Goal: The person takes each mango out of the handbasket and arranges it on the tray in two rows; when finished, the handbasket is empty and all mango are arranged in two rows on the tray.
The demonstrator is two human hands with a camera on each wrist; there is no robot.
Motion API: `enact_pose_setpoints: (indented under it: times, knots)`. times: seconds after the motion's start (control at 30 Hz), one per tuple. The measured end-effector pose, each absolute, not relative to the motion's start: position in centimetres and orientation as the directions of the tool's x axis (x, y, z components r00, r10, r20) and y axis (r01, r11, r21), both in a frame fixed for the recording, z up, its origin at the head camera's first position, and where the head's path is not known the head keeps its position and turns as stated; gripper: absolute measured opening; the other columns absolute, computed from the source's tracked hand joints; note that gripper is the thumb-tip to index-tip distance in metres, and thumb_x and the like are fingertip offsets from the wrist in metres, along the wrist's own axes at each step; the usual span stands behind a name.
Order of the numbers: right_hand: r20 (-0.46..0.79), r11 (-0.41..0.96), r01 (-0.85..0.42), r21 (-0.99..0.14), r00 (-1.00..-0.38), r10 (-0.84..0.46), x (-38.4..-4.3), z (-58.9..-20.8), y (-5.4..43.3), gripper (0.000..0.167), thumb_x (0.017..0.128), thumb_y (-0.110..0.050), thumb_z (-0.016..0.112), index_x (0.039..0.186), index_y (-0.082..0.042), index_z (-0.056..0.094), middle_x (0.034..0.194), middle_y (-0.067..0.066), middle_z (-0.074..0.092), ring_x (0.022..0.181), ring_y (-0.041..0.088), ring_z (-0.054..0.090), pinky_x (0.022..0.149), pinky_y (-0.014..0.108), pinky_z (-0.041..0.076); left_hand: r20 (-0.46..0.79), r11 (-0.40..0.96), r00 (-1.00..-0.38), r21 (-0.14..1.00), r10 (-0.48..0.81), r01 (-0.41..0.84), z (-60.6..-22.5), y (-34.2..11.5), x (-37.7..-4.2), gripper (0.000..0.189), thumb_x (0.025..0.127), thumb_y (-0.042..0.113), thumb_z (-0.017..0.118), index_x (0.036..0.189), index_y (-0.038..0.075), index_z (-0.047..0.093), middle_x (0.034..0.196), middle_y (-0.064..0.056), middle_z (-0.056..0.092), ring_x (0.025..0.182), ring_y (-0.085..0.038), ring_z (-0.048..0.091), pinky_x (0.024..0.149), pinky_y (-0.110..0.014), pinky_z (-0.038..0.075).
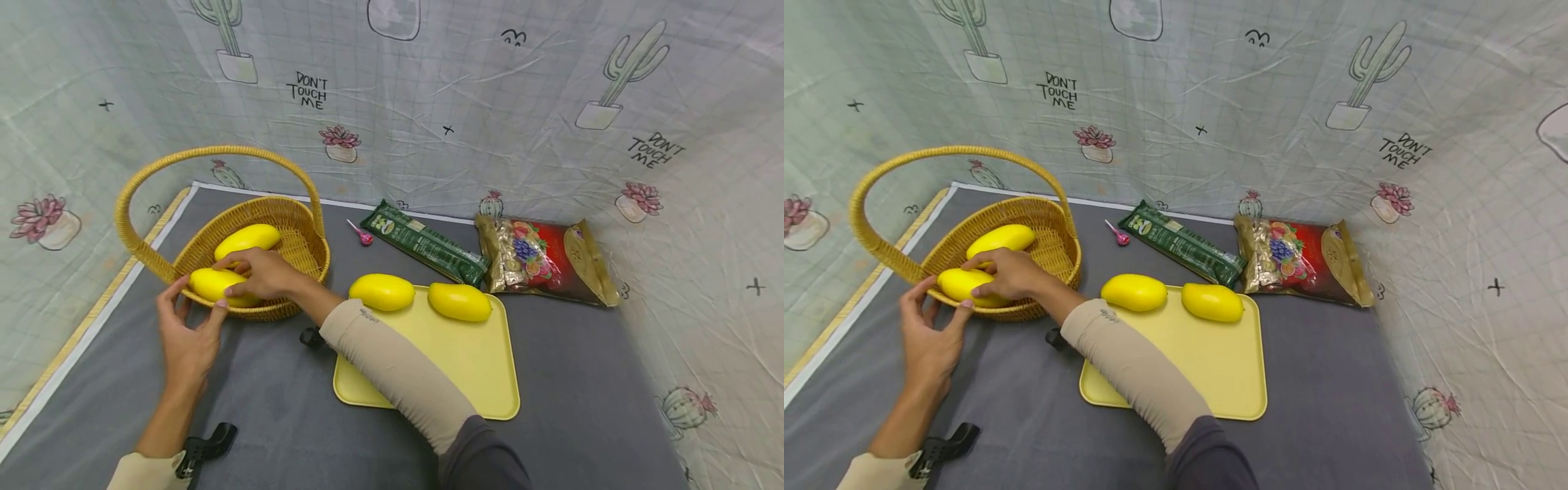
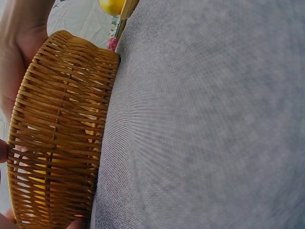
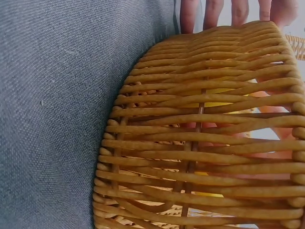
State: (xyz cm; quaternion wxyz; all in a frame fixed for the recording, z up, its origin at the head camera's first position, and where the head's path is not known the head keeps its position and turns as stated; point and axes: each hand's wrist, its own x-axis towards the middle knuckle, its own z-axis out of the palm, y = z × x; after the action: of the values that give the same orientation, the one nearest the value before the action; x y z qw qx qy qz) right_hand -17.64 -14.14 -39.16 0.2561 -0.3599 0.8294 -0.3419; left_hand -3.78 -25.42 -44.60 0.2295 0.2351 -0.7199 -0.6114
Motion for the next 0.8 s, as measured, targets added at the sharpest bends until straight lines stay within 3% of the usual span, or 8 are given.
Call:
enact_pose_setpoints:
  times: [0.5,0.8]
  knots:
    - [-0.036,0.415,-0.467,-0.781,-0.629,-0.777,-17.3,-37.7,-10.6,0.053,0.096,-0.025,0.079,0.147,-0.029,0.065,0.149,-0.007,0.064,0.134,0.008,0.062,0.097,0.013,0.051,0.02,0.139,-0.771,0.986,-0.636,-0.089,-44.8,-25.2,-3.7,0.072,0.1,0.014,0.07,0.161,0.03,0.035,0.176,0.004,0.017,0.166,-0.028,0.018,0.126,-0.06,0.036]
    - [0.118,0.311,-0.524,-0.793,-0.633,-0.765,-16.3,-36.4,-7.8,0.056,0.096,-0.02,0.08,0.149,-0.021,0.063,0.15,-0.001,0.064,0.132,0.014,0.062,0.104,0.015,0.052,0.029,0.162,-0.765,0.982,-0.643,-0.1,-44.8,-25.1,-4.0,0.072,0.1,0.013,0.069,0.161,0.029,0.035,0.176,0.004,0.018,0.165,-0.028,0.019,0.124,-0.062,0.037]
